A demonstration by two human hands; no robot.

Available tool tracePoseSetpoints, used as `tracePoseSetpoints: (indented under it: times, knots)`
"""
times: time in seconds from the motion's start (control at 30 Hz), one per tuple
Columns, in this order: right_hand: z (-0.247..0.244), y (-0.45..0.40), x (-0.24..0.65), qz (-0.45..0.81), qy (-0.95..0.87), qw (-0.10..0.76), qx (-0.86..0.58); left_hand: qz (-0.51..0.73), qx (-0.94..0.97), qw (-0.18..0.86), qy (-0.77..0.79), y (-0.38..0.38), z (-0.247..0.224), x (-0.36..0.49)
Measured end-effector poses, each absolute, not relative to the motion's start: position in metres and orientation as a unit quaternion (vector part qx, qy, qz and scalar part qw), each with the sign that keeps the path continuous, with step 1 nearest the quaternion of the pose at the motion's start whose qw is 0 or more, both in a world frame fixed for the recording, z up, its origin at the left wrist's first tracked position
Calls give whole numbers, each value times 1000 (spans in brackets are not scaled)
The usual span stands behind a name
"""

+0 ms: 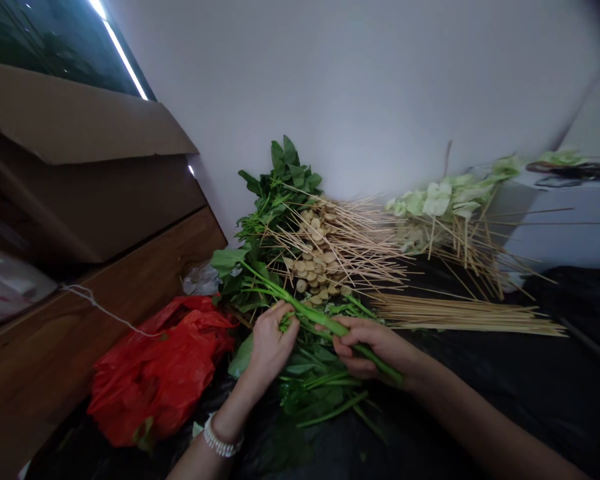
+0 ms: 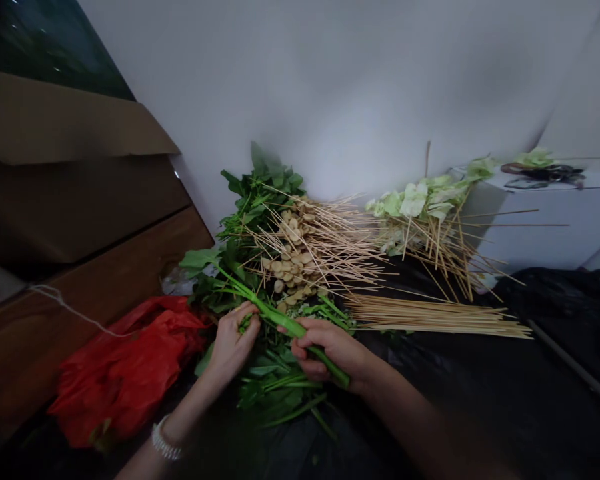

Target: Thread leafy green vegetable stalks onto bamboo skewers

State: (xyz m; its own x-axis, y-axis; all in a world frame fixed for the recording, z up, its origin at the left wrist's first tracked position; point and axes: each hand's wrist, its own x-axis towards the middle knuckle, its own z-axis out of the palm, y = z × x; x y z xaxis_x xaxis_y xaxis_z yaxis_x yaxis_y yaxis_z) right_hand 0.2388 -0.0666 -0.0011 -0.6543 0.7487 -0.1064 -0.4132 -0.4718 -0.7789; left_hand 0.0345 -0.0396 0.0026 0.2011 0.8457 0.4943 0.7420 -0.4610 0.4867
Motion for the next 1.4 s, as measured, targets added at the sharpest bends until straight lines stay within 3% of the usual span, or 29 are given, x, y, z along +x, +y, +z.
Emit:
tracePoseSetpoints:
  times: [0.3,0.43,0.53,0.63,0.97,1.17,1.4]
  knots:
    - [21,-63,270,789,-426,394,-203,518,605,42,603,-17,2,-7]
    - [24,-59,288,730,-476,455,-181,524,618,84,580,-16,3,-11]
    - [20,-59,289,682,-534,448,-222,514,634,114,566,-22,4,-3]
    - [17,-61,280,675,-552,410,-266,490,653,104,568,-25,2,3]
    - [15,-56,269,541,-552,466,-431,394,759,61,514,-33,-4,10]
    - [12,-56,272,511,-588,460,-426,442,748,40,494,-34,1,8]
    - [-3,-52,271,328,-676,470,-463,515,713,-60,471,-32,3,0]
